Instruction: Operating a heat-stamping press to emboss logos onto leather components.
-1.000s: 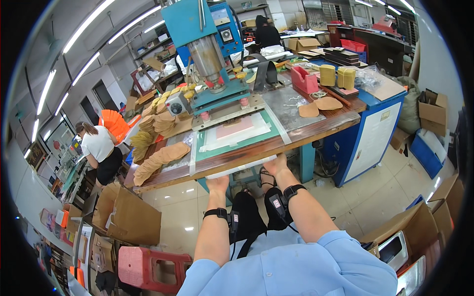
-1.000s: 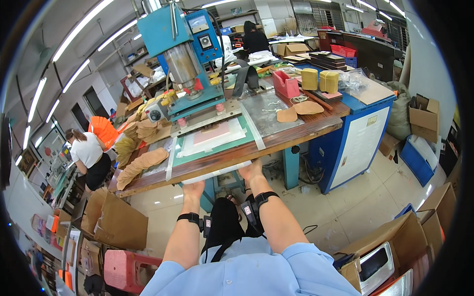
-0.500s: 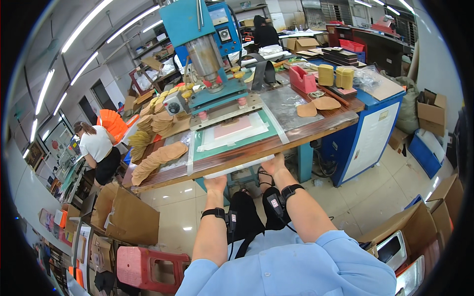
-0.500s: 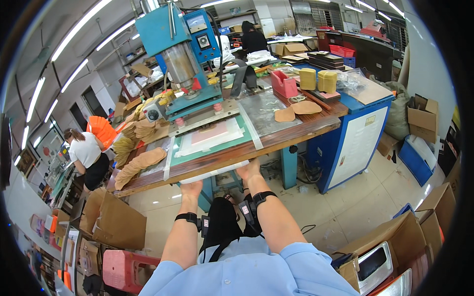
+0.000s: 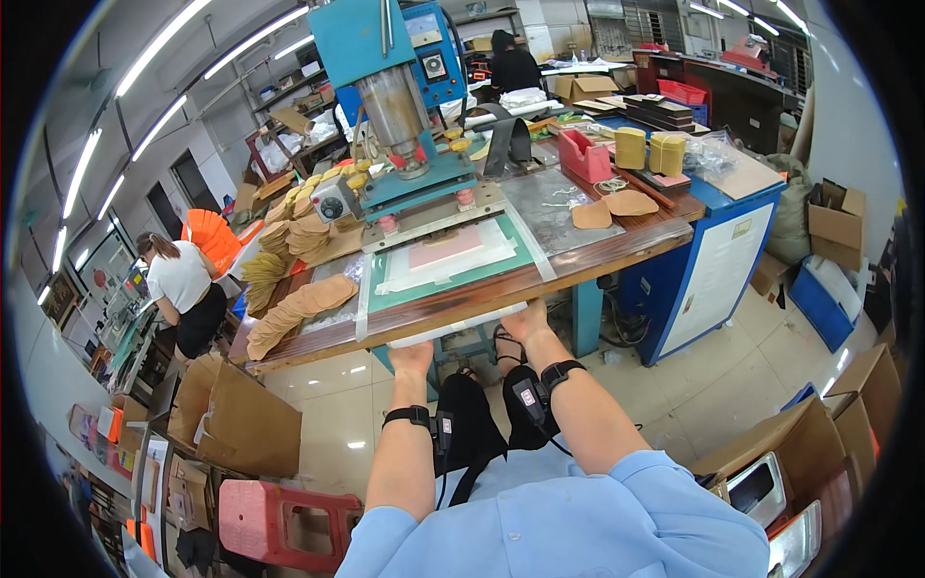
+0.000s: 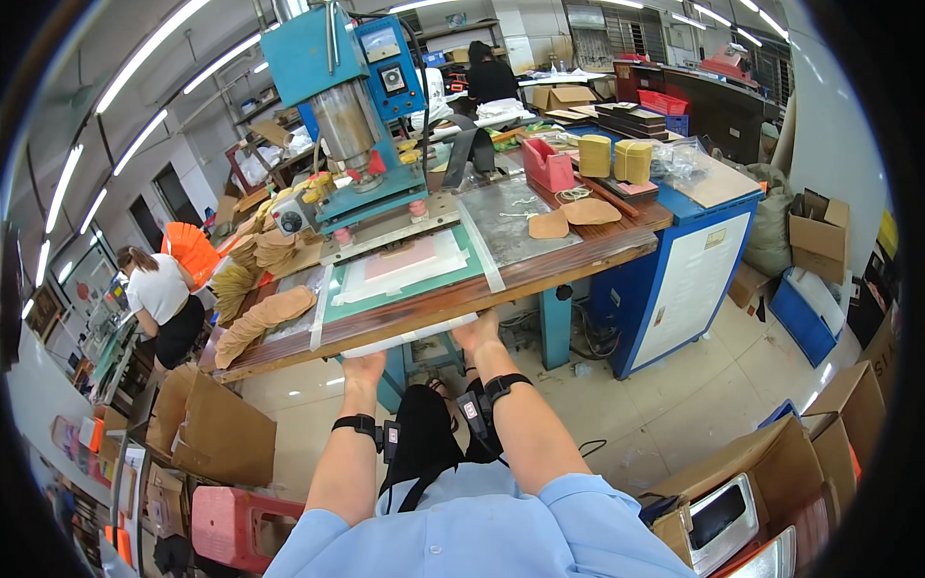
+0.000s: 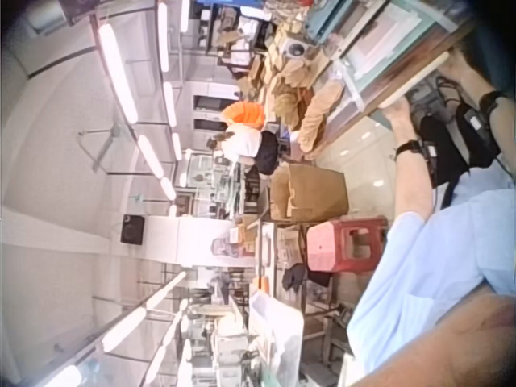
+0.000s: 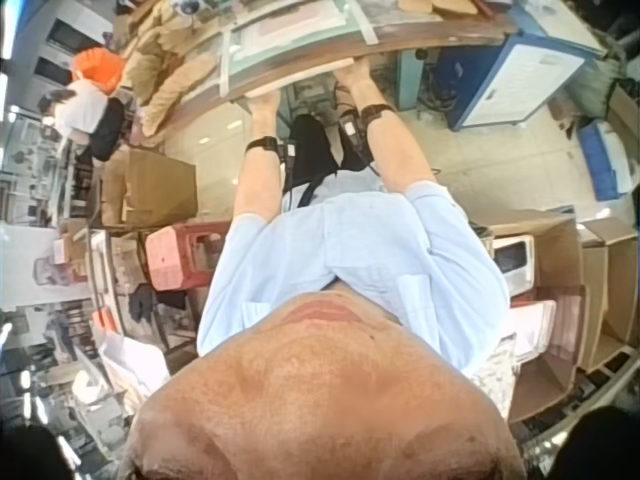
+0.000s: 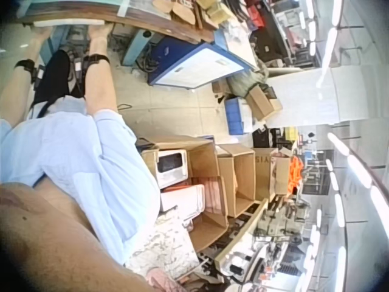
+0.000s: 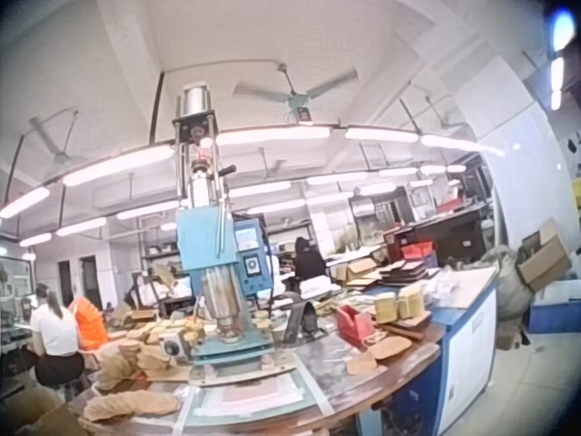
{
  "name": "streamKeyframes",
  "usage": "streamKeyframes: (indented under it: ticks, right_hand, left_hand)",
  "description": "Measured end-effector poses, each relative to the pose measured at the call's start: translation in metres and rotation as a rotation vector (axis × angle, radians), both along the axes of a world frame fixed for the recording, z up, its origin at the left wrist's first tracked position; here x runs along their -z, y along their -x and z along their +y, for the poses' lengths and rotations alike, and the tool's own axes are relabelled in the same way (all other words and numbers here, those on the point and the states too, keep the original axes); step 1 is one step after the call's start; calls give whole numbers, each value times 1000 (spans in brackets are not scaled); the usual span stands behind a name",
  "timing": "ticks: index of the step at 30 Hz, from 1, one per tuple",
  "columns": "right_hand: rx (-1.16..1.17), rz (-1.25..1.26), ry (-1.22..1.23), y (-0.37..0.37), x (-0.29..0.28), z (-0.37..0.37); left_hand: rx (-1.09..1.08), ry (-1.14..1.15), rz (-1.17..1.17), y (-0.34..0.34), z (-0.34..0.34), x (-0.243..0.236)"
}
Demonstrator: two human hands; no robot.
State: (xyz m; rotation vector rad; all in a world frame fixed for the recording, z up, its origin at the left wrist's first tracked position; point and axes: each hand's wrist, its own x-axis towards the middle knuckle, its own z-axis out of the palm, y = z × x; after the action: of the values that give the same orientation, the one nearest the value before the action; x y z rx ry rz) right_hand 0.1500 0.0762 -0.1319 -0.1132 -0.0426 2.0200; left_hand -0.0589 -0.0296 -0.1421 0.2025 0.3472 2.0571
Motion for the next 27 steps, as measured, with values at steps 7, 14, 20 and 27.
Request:
streamKeyframes:
  ticks: [7, 14, 20, 27]
  right_hand:
    - [5, 14, 23, 2, -1, 0]
    - [-20, 16, 3, 1, 1, 2]
    - [-20, 64, -1, 3, 6, 4]
    - [-47, 69, 11, 2, 9, 5]
  left_hand:
    - [-6, -10, 36, 7, 3, 7]
    - [-5, -23, 8, 6, 4, 8]
    - [-37, 14, 77, -4, -2, -3]
    - [-21, -16, 66, 0, -1, 2]
